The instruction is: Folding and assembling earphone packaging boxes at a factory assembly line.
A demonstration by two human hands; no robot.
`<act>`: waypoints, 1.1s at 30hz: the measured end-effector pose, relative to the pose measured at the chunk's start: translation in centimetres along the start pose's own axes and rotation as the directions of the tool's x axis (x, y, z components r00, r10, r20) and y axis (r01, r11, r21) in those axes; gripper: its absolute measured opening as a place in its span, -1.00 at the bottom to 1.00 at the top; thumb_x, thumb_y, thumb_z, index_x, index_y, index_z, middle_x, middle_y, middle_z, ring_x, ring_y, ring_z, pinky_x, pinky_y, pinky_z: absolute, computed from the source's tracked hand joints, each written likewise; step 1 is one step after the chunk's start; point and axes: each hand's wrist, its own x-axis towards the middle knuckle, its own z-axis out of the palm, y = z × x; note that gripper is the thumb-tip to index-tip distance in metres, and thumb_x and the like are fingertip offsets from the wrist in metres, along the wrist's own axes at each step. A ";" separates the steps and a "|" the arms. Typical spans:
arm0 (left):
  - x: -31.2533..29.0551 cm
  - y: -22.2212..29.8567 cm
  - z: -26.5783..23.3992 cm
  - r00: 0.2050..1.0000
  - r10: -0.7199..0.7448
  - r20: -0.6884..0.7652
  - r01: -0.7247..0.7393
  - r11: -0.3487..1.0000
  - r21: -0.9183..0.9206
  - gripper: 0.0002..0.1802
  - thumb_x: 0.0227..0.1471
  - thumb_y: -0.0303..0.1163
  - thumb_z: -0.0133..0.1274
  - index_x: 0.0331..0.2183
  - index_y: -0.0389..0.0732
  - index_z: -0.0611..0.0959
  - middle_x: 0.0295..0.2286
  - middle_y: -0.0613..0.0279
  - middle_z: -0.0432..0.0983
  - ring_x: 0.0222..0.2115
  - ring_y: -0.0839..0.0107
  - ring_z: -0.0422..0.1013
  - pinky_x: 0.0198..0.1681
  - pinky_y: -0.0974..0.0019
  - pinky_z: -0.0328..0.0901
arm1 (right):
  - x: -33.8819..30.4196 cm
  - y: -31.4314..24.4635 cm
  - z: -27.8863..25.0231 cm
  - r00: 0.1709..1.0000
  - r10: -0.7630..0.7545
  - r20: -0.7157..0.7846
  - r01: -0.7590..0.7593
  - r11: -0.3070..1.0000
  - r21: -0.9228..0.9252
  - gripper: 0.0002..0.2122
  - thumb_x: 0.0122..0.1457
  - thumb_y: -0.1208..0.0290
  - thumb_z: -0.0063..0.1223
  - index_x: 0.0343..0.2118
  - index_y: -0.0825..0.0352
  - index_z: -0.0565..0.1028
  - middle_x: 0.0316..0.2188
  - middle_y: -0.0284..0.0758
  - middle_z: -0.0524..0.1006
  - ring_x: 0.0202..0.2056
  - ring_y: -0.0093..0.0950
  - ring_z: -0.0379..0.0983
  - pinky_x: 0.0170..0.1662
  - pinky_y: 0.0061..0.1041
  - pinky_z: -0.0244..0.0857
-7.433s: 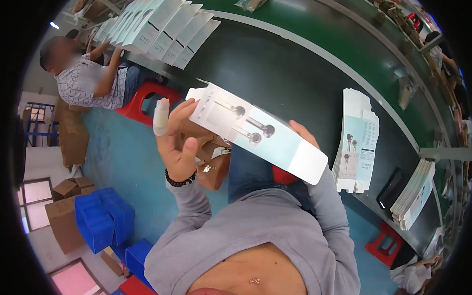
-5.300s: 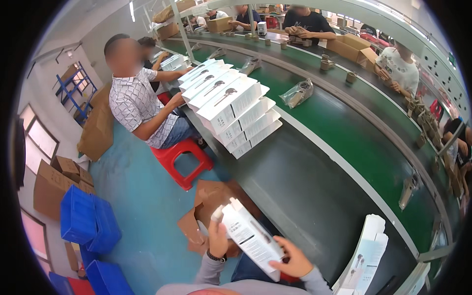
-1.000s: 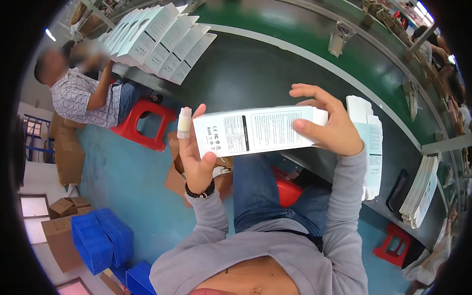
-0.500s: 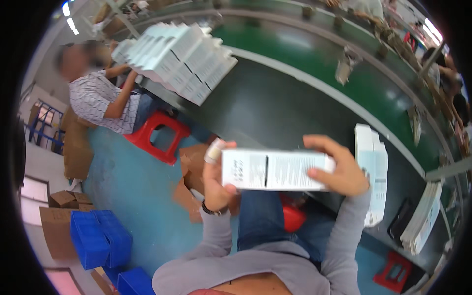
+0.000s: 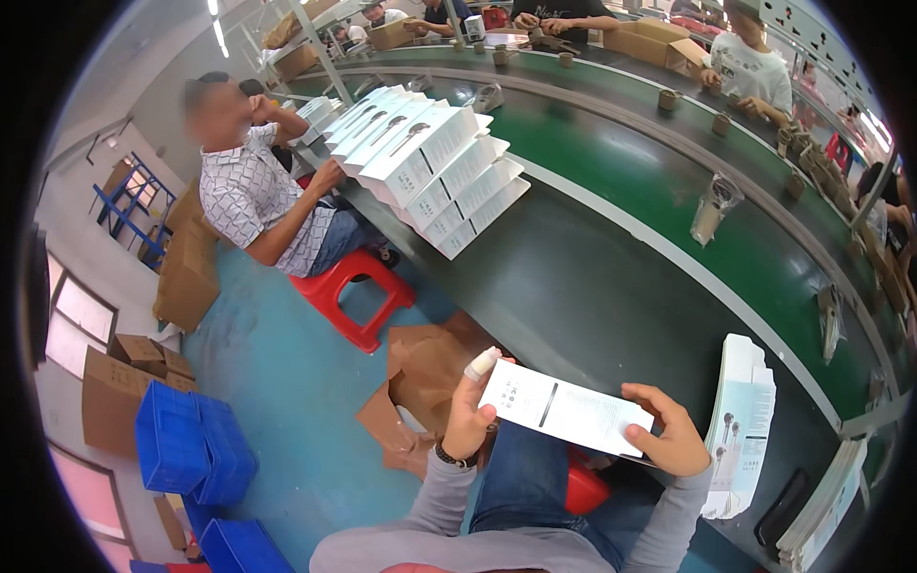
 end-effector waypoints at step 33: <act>1.0 -3.3 -1.1 0.988 -0.097 -0.123 0.108 0.990 0.086 -0.36 0.01 -0.39 0.02 0.09 -0.30 0.16 -0.12 0.14 0.30 -0.10 0.43 0.25 0.01 0.37 0.10 | 1.0 3.0 1.0 0.976 0.195 -0.093 -0.168 0.957 0.238 -0.62 0.09 0.62 -0.09 0.00 0.38 0.20 -0.34 -0.26 0.50 -0.30 -0.63 0.40 -0.21 -0.68 0.26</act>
